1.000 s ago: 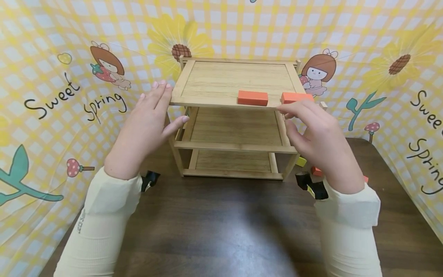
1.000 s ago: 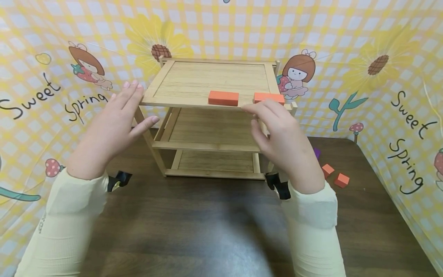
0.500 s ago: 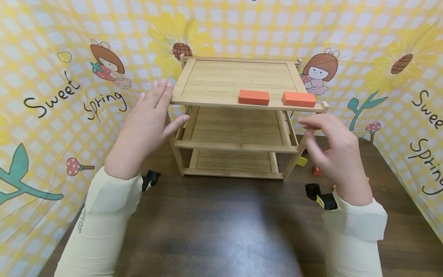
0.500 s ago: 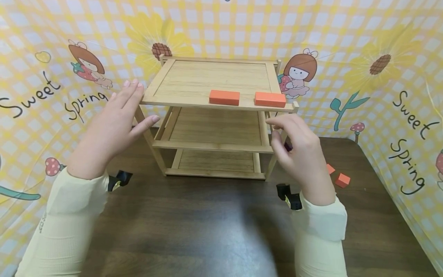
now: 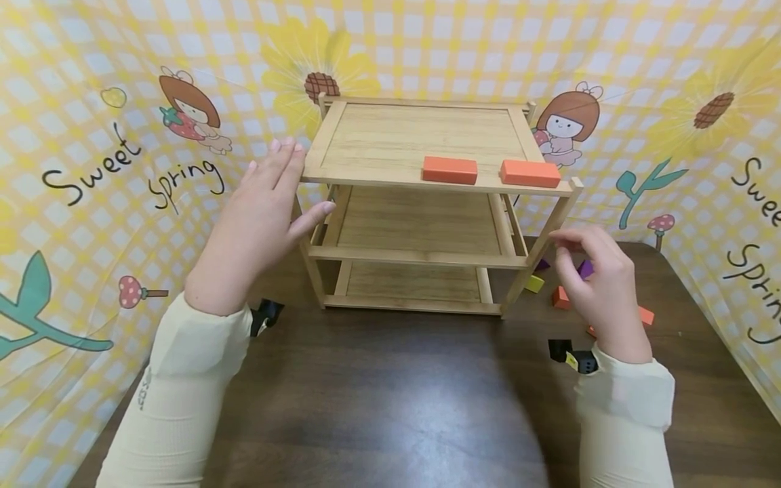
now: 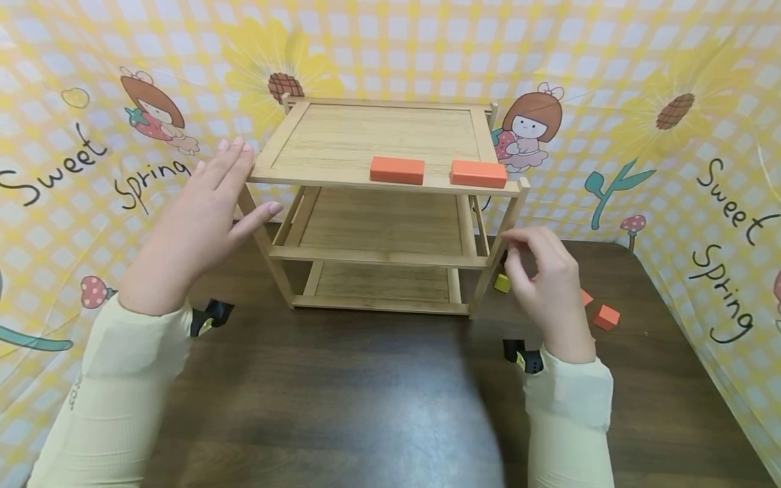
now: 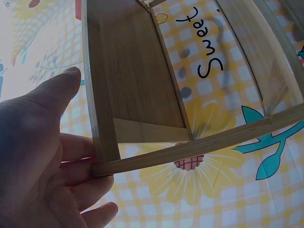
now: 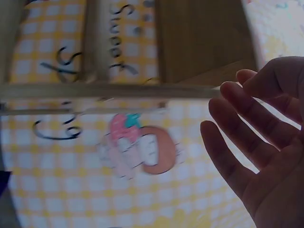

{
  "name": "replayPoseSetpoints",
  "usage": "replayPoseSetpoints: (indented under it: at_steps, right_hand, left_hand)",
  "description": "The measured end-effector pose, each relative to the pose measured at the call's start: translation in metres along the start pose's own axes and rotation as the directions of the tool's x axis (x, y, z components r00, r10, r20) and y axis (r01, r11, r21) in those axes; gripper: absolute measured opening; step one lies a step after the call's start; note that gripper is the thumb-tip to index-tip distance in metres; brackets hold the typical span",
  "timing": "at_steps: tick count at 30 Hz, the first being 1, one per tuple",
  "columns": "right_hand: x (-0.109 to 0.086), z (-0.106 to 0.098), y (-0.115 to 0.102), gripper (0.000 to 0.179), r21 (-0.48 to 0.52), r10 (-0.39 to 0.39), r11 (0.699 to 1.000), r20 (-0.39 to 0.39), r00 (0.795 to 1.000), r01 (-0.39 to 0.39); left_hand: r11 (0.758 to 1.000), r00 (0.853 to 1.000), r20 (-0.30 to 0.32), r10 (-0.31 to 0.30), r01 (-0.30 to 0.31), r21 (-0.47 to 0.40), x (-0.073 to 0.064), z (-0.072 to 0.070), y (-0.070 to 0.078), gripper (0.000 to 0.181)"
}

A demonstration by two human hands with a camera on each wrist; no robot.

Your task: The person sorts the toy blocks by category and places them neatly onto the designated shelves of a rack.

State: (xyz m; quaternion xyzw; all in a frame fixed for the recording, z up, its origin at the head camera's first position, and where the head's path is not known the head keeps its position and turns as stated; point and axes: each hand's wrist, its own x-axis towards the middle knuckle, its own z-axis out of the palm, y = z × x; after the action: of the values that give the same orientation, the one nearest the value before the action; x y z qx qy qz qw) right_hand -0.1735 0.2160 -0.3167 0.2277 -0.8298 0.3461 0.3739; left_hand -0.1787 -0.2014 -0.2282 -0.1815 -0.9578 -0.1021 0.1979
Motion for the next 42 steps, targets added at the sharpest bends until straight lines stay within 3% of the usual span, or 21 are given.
replayPoseSetpoints:
  at_steps: [7, 15, 19, 25, 27, 33, 35, 39, 42]
  right_hand:
    - [-0.017, 0.004, 0.023, 0.017, -0.045, 0.117, 0.992, -0.007, 0.993, -0.117]
    - [-0.030, -0.011, 0.041, 0.018, -0.113, 0.231, 0.967, 0.007, 0.973, -0.228]
    - [-0.035, -0.022, 0.046, 0.020, -0.140, 0.342, 0.932, 0.044, 0.939, -0.333]
    - [-0.045, -0.037, 0.055, 0.024, -0.181, 0.431, 0.893, 0.075, 0.899, -0.413]
    - [-0.049, -0.042, 0.059, 0.025, -0.209, 0.456, 0.879, 0.104, 0.884, -0.429]
    - [-0.059, -0.051, 0.070, 0.028, -0.301, 0.536, 0.834, 0.242, 0.809, -0.463]
    - [-0.062, -0.051, 0.073, 0.027, -0.318, 0.547, 0.827, 0.260, 0.796, -0.464]
    - [-0.067, -0.051, 0.081, 0.025, -0.344, 0.544, 0.827, 0.287, 0.788, -0.445]
    - [-0.071, -0.052, 0.087, 0.026, -0.357, 0.568, 0.815, 0.336, 0.751, -0.457]
  left_hand:
    - [1.000, 1.000, 0.018, -0.007, 0.007, 0.002, 0.001, 0.000, 0.001, 0.081]
    - [1.000, 1.000, -0.005, 0.013, -0.013, 0.003, 0.001, 0.000, 0.001, 0.081]
    - [1.000, 1.000, -0.002, 0.009, -0.009, -0.002, 0.001, -0.001, 0.001, 0.081]
    - [1.000, 1.000, 0.007, 0.005, -0.005, -0.007, 0.001, -0.002, 0.002, 0.081]
    - [1.000, 1.000, 0.004, 0.007, -0.007, -0.006, 0.001, -0.002, 0.003, 0.081]
    - [1.000, 1.000, -0.002, 0.012, -0.012, -0.004, 0.001, 0.000, 0.002, 0.081]
    - [1.000, 1.000, 0.001, 0.010, -0.010, -0.004, 0.001, -0.001, 0.001, 0.082]
    - [1.000, 1.000, 0.014, -0.001, 0.002, -0.011, 0.000, -0.001, 0.001, 0.082]
    - [1.000, 1.000, 0.025, -0.006, 0.007, -0.012, 0.000, -0.001, 0.002, 0.082]
